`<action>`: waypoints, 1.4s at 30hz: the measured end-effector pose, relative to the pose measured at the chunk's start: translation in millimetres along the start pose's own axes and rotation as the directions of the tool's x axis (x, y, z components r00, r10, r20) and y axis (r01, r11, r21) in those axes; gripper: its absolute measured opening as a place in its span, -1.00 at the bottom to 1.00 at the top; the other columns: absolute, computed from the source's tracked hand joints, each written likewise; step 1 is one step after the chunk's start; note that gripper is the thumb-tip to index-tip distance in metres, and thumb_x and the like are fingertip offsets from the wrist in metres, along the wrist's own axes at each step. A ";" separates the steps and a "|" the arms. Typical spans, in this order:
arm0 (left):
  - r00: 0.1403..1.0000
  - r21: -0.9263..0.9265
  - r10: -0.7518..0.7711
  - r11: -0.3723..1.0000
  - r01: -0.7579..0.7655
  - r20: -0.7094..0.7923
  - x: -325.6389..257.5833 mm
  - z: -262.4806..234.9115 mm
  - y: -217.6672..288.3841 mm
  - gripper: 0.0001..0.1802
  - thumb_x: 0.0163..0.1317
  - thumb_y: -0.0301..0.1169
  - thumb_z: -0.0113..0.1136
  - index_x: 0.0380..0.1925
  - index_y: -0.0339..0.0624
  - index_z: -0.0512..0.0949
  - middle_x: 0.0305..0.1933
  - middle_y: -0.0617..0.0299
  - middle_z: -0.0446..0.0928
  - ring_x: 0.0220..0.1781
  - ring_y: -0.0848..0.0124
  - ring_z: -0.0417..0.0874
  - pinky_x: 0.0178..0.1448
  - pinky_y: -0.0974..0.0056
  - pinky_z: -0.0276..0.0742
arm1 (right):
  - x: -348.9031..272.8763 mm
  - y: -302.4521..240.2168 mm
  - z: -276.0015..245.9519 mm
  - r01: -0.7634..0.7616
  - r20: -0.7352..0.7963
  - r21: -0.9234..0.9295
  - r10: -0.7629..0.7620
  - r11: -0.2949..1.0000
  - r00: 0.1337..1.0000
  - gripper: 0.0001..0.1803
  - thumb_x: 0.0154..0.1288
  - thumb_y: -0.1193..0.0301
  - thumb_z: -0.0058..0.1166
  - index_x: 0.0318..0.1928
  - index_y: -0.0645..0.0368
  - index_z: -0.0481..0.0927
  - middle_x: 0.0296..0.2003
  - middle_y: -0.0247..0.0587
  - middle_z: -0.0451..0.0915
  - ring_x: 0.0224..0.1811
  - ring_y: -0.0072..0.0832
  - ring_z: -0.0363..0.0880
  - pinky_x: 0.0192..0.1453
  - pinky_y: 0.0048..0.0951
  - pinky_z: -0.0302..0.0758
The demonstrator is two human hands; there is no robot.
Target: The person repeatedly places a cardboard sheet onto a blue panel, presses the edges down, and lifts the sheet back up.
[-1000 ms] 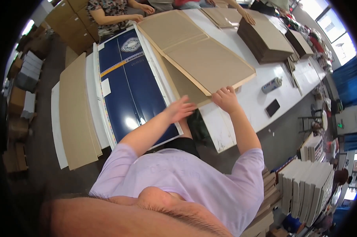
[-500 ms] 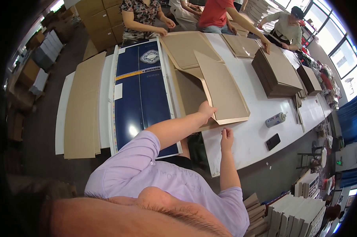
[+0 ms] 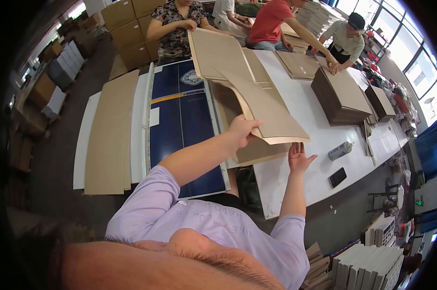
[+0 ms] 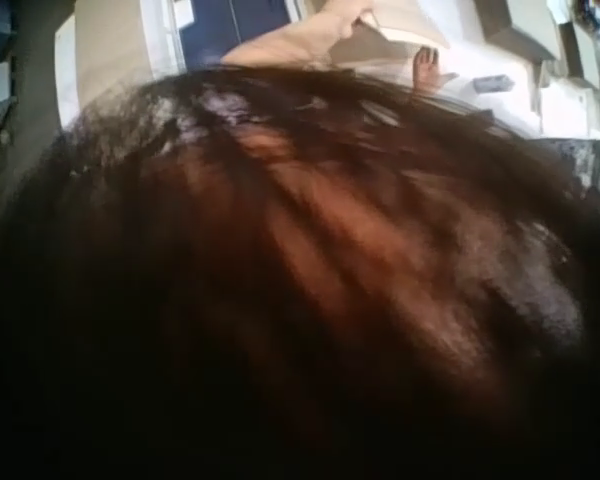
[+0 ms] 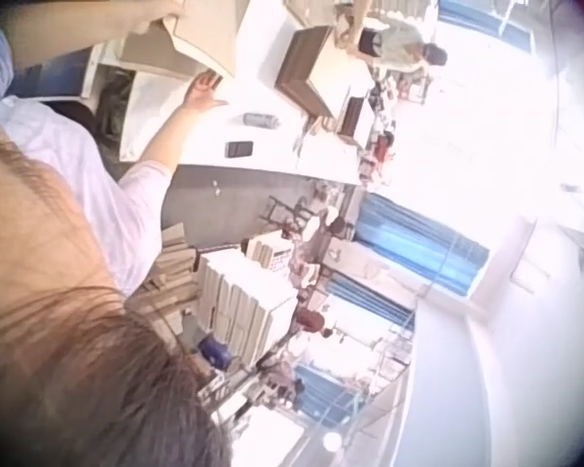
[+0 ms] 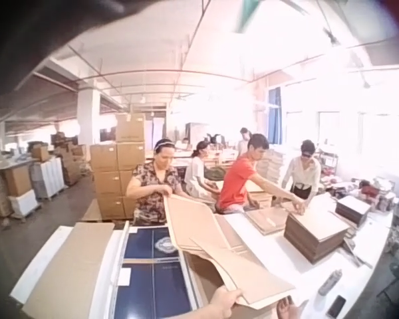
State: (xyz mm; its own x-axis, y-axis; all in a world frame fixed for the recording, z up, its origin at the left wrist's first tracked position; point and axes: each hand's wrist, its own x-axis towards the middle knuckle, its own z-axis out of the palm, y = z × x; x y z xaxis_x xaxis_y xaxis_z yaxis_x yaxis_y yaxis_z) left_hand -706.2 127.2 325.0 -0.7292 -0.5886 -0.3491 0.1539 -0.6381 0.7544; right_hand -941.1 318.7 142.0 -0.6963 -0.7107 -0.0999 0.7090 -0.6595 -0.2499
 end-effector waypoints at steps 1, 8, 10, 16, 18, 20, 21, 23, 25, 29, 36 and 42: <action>1.000 -0.071 0.004 0.997 -0.003 0.004 -16.9 -13.4 6.9 -0.66 0.14 -0.57 0.20 -0.05 -0.24 0.44 -0.09 0.11 0.56 -0.12 0.24 0.65 -0.16 0.05 0.69 | 5.0 0.0 4.7 -0.023 0.050 -0.026 0.024 0.999 0.998 0.09 0.08 -0.50 -0.25 0.12 0.37 0.37 0.07 0.00 0.52 0.10 -0.15 0.53 0.18 -0.19 0.49; 0.997 -0.189 0.058 0.981 -0.049 0.046 -150.5 -147.0 41.2 -0.53 0.18 -0.58 0.16 0.12 -0.34 0.36 0.07 0.02 0.51 0.09 0.20 0.59 0.20 0.11 0.54 | -19.4 41.6 105.9 -0.138 -0.001 -0.352 0.147 0.926 0.989 0.02 0.22 -0.40 -0.24 0.26 0.34 0.29 0.13 -0.08 0.50 0.09 -0.26 0.54 0.07 -0.29 0.56; 0.997 -0.199 0.069 0.978 -0.059 0.047 -175.7 -189.1 44.4 -0.49 0.16 -0.61 0.17 0.15 -0.31 0.36 0.08 0.04 0.51 0.09 0.19 0.59 0.21 0.08 0.53 | -26.0 62.5 119.4 -0.242 -0.019 -0.471 0.265 0.848 0.964 -0.16 0.36 -0.21 -0.24 0.30 0.30 0.27 0.14 -0.08 0.48 0.09 -0.26 0.54 0.11 -0.26 0.54; 0.999 -0.178 -0.029 0.983 0.034 0.030 -219.4 -347.1 22.0 -0.50 0.18 -0.57 0.17 0.16 -0.27 0.36 0.09 0.05 0.51 0.10 0.23 0.59 0.20 0.09 0.53 | -45.4 164.6 128.6 -0.284 -0.082 -0.905 0.524 0.318 0.848 -0.29 0.23 0.60 0.10 0.37 0.21 0.15 0.06 -0.02 0.50 0.06 -0.37 0.54 0.06 -0.36 0.56; 0.989 -0.086 -0.024 0.996 0.011 -0.145 -225.8 -387.9 0.9 -0.49 0.19 -0.59 0.15 0.17 -0.28 0.34 0.09 0.04 0.51 0.09 0.21 0.59 0.19 0.08 0.54 | -60.3 196.1 117.2 -0.270 -0.122 -0.939 0.528 0.213 0.840 -0.22 0.20 0.63 0.11 0.40 0.14 0.08 0.07 -0.01 0.49 0.06 -0.38 0.54 0.04 -0.37 0.55; 0.975 -0.045 -0.031 0.999 0.022 -0.220 -227.8 -411.6 -15.0 -0.49 0.21 -0.60 0.15 0.19 -0.25 0.34 0.11 0.04 0.50 0.10 0.21 0.58 0.18 0.11 0.53 | -71.5 219.7 99.5 -0.249 -0.157 -0.962 0.519 0.111 0.840 -0.14 0.18 0.65 0.12 0.44 0.06 0.02 0.07 0.01 0.49 0.06 -0.40 0.53 0.02 -0.38 0.55; 0.929 0.069 0.038 0.998 -0.014 -0.368 -228.7 -414.6 -20.5 -0.47 0.21 -0.61 0.15 0.21 -0.22 0.33 0.10 0.02 0.50 0.11 0.21 0.57 0.17 0.12 0.53 | -75.6 228.7 87.8 -0.186 -0.126 -0.980 0.513 0.067 0.849 -0.10 0.18 0.65 0.12 0.46 0.00 -0.03 0.05 0.02 0.50 0.00 -0.41 0.54 -0.01 -0.41 0.54; 0.860 0.184 0.114 0.983 -0.024 -0.498 -232.2 -413.1 -22.9 -0.45 0.21 -0.61 0.15 0.23 -0.19 0.32 0.10 0.01 0.49 0.12 0.21 0.56 0.17 0.13 0.53 | -90.1 239.8 87.4 -0.131 -0.146 -0.989 0.484 -0.065 0.863 -0.09 0.18 0.64 0.13 0.47 -0.08 0.00 -0.02 -0.02 0.57 -0.15 -0.43 0.57 -0.08 -0.49 0.51; 0.889 0.301 0.123 0.953 0.018 -0.442 -232.5 -409.4 -21.8 -0.30 0.17 -0.63 0.18 0.33 -0.08 0.23 0.15 -0.02 0.47 0.17 0.21 0.53 0.21 0.14 0.49 | -85.1 238.3 62.3 -0.026 -0.090 -0.991 0.496 -0.134 0.863 -0.14 0.19 0.62 0.13 0.45 -0.09 0.08 -0.04 -0.08 0.60 -0.20 -0.46 0.57 -0.10 -0.50 0.51; 0.896 0.856 0.425 0.504 -0.114 -0.131 -202.0 -467.1 -63.4 -0.17 0.15 -0.59 0.20 0.41 -0.04 0.10 0.23 -0.04 0.44 0.19 0.16 0.53 0.23 0.15 0.45 | -94.9 239.3 94.5 0.092 -0.263 -0.860 0.589 -0.502 0.764 -0.32 0.26 0.47 0.08 0.38 -0.14 0.24 -0.05 -0.11 0.64 -0.26 -0.42 0.62 -0.16 -0.39 0.55; 0.914 0.910 0.002 -0.094 0.403 -0.405 -193.9 -397.8 -22.3 -0.20 0.17 -0.53 0.07 0.43 -0.19 0.01 0.02 -0.22 0.54 0.05 -0.04 0.58 0.14 0.05 0.50 | -80.2 256.5 79.0 0.544 -0.280 -0.299 0.618 -0.784 0.735 -0.31 0.35 0.31 -0.07 0.45 -0.25 0.04 -0.21 -0.03 0.66 -0.18 -0.13 0.66 -0.17 -0.12 0.56; 0.836 0.757 -0.030 -0.445 0.480 -0.547 -176.3 -395.0 -36.6 -0.26 0.20 -0.52 0.01 0.40 -0.29 0.05 -0.04 -0.11 0.60 -0.07 0.08 0.67 -0.08 0.08 0.62 | -92.3 285.7 98.9 0.598 -0.395 -0.030 0.559 -0.801 0.729 -0.13 0.20 0.40 0.10 0.47 -0.18 -0.02 -0.19 -0.11 0.67 -0.14 -0.17 0.67 -0.14 -0.12 0.57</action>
State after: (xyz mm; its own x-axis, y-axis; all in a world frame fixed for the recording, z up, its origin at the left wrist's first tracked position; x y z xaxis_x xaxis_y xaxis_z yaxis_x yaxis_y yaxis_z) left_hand -319.9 58.3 139.4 -0.2493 -0.7451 -0.6187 -0.9226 0.3770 -0.0822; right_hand -663.2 171.6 175.1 -0.1550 -0.7901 -0.5931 -0.9877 0.1102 0.1113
